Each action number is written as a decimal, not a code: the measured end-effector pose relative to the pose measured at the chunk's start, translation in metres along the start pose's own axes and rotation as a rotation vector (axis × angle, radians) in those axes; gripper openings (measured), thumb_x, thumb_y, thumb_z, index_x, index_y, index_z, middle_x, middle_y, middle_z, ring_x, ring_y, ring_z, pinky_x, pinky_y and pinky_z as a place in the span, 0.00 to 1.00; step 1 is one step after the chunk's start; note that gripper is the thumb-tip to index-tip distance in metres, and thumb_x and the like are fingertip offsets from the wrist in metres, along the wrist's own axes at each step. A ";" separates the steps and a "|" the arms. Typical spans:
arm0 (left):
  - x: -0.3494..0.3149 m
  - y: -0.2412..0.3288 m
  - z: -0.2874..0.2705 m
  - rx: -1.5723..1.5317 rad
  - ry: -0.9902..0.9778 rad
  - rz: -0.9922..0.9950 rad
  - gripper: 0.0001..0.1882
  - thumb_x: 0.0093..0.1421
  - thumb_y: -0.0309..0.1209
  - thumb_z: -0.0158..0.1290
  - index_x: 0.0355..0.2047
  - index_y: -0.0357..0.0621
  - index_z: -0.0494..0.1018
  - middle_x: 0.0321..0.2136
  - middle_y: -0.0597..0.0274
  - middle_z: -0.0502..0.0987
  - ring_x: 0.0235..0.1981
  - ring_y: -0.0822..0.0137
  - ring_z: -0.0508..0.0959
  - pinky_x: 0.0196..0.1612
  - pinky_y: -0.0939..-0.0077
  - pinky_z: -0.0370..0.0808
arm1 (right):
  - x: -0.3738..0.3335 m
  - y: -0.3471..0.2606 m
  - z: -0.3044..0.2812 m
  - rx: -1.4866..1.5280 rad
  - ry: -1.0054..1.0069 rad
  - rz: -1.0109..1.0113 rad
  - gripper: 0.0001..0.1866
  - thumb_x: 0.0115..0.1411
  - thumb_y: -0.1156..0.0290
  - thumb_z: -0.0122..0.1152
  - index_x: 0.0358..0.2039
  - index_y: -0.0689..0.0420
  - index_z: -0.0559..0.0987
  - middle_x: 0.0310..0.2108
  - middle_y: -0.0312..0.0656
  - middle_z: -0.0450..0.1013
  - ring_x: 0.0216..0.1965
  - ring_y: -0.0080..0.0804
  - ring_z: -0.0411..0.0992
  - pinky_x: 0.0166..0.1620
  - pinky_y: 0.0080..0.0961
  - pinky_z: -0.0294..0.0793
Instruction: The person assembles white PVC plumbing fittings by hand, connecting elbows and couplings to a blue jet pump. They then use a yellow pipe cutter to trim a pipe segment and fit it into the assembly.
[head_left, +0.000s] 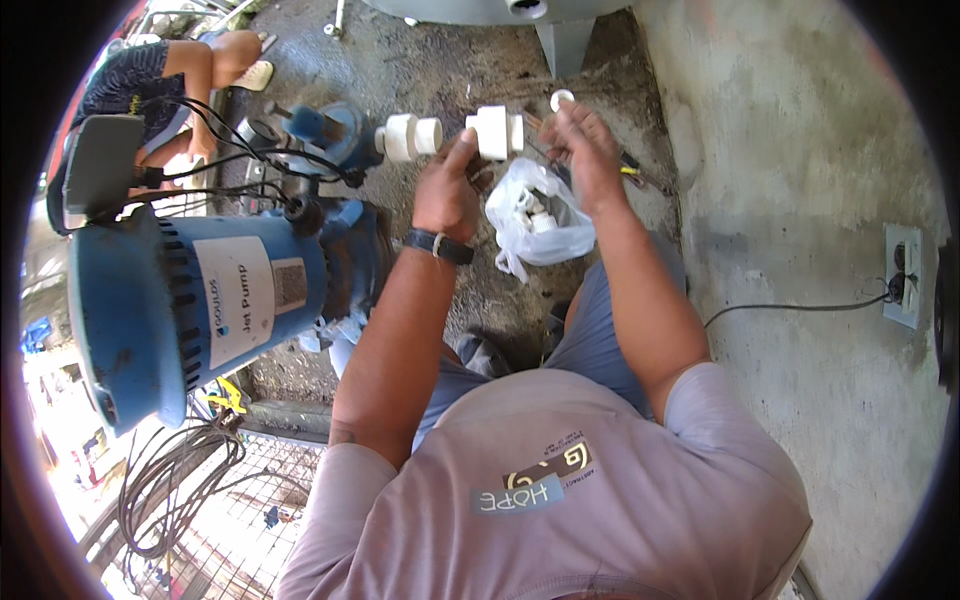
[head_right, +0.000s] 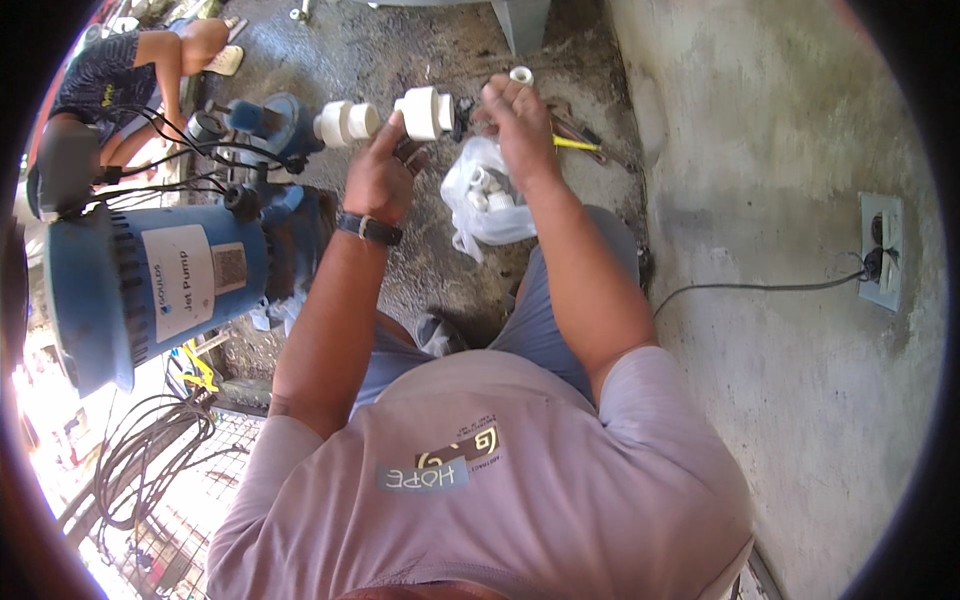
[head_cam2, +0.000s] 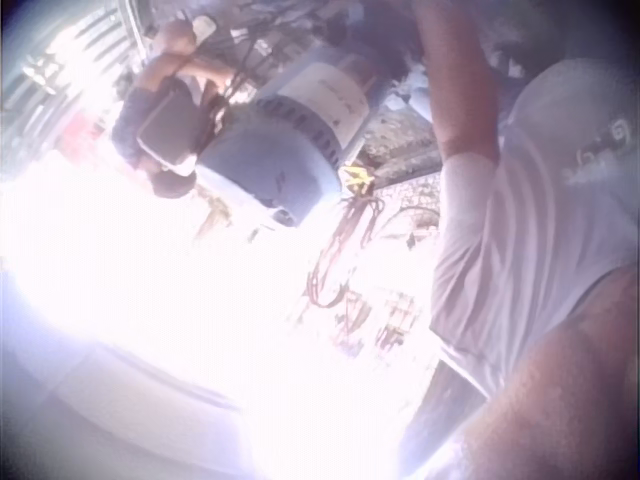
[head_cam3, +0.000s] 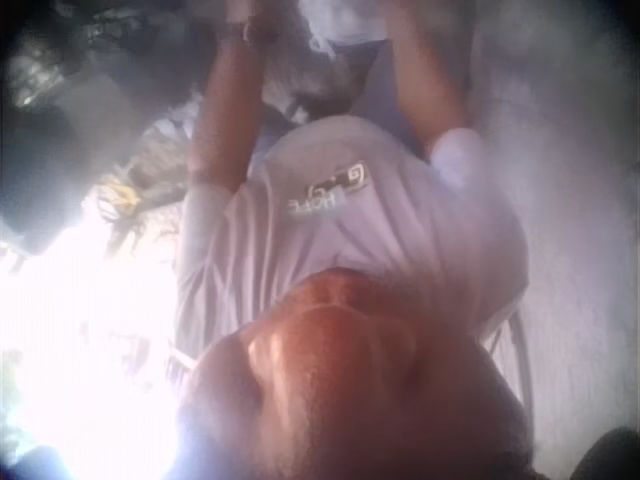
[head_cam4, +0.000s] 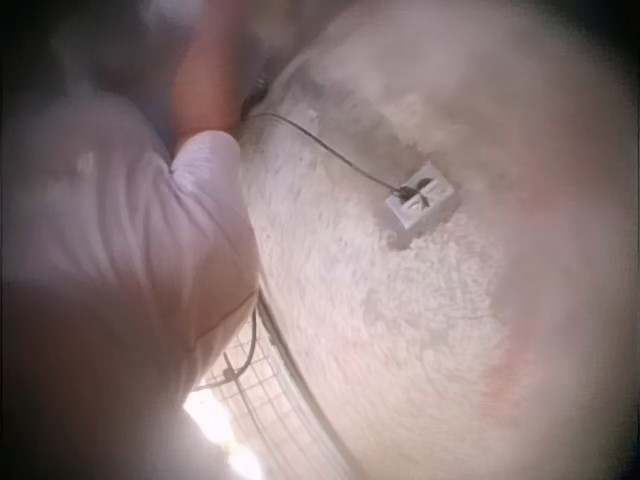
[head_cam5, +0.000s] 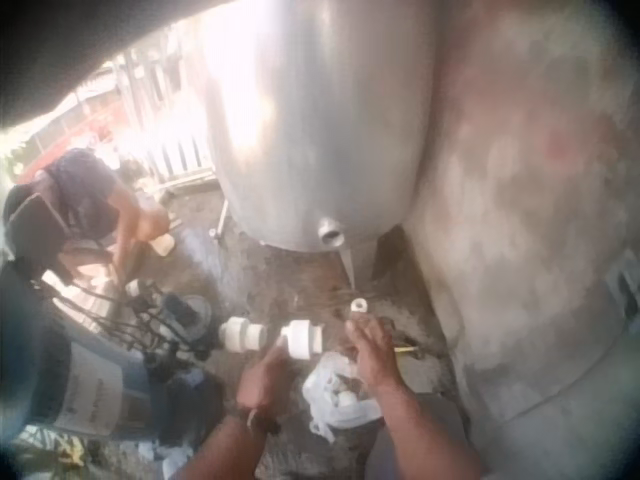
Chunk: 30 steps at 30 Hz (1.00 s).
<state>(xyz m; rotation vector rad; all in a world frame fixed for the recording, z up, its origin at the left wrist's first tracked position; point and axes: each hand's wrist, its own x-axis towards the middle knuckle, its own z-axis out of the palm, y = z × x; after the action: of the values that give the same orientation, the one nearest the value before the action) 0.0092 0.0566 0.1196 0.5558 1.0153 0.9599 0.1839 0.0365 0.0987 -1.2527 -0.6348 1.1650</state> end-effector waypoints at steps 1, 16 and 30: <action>0.001 0.000 0.000 -0.003 -0.006 -0.010 0.16 0.62 0.40 0.53 0.47 0.47 0.71 0.39 0.68 0.76 0.39 0.71 0.75 0.39 0.72 0.68 | 0.003 0.000 -0.007 -0.038 0.084 0.004 0.16 0.62 0.63 0.56 0.47 0.58 0.73 0.35 0.37 0.76 0.34 0.23 0.73 0.40 0.21 0.71; 0.000 0.001 -0.004 0.001 0.018 0.000 0.20 0.60 0.41 0.55 0.47 0.39 0.72 0.36 0.67 0.76 0.35 0.73 0.73 0.37 0.75 0.68 | 0.061 0.203 -0.039 -1.848 -0.874 0.301 0.21 0.53 0.66 0.54 0.49 0.56 0.78 0.52 0.48 0.71 0.53 0.41 0.71 0.56 0.34 0.67; 0.003 -0.002 -0.008 0.023 -0.009 -0.029 0.18 0.62 0.41 0.53 0.48 0.47 0.70 0.41 0.68 0.74 0.40 0.70 0.73 0.41 0.71 0.69 | 0.042 0.172 -0.039 -1.427 0.068 0.610 0.19 0.56 0.63 0.54 0.48 0.53 0.77 0.53 0.42 0.71 0.56 0.40 0.66 0.60 0.45 0.59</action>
<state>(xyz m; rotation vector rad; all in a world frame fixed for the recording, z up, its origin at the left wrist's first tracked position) 0.0030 0.0581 0.1130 0.5624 1.0248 0.9204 0.1775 0.0425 -0.0826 -2.8196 -1.1419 1.0822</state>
